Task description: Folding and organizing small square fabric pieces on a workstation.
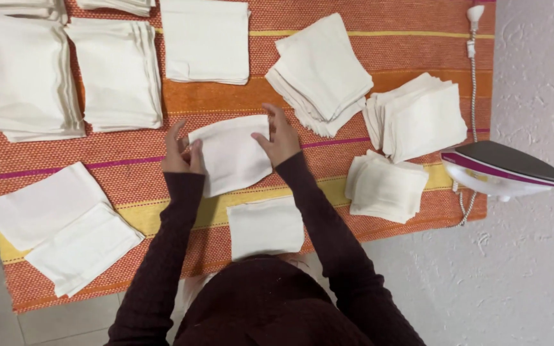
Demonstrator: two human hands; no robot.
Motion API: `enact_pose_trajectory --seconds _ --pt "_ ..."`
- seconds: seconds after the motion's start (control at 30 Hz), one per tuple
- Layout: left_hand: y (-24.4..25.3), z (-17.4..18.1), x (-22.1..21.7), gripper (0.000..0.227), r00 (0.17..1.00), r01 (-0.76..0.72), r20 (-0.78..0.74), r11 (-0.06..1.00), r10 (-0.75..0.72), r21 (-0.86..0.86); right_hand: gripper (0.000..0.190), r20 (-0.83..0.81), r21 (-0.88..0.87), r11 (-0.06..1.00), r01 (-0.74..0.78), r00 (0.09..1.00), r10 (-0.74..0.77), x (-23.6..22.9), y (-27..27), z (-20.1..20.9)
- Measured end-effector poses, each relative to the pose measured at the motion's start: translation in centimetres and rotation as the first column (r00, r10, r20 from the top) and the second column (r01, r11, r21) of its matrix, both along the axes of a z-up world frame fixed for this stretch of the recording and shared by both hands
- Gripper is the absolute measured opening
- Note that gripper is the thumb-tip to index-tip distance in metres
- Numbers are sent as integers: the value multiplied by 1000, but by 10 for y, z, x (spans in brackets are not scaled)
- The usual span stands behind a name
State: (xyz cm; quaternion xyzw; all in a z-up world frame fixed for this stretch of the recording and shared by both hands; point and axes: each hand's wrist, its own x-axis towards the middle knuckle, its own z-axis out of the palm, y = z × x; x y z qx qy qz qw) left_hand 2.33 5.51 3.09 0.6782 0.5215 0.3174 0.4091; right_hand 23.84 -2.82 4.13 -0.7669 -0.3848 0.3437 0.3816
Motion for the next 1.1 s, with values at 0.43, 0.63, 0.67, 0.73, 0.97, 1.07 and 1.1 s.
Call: enact_pose_trajectory --seconds 0.43,0.63,0.67,0.73,0.97,1.07,1.1 --pt "-12 -15 6 44 985 175 -69 917 -161 359 80 856 -145 989 -13 499 132 124 36 -63" --pt "-14 -2 5 42 982 187 -72 926 -173 328 35 650 -193 953 235 758 -55 192 41 -57" --pt "-11 0 6 44 985 174 -58 934 -164 312 44 561 -57 972 228 813 -158 223 40 -72" --pt "-9 -4 5 44 985 173 -51 936 -165 307 47 515 -82 962 262 837 -184 236 31 -55" --pt "-14 1 2 45 972 214 -153 947 -181 240 33 162 153 930 335 919 -358 224 22 11" --pt "-14 15 4 47 965 261 -85 953 -250 155 25 -83 24 838 545 837 -542 204 21 54" --pt "-12 20 5 47 965 259 -86 953 -248 155 25 -84 23 839 543 838 -540 208 14 60"
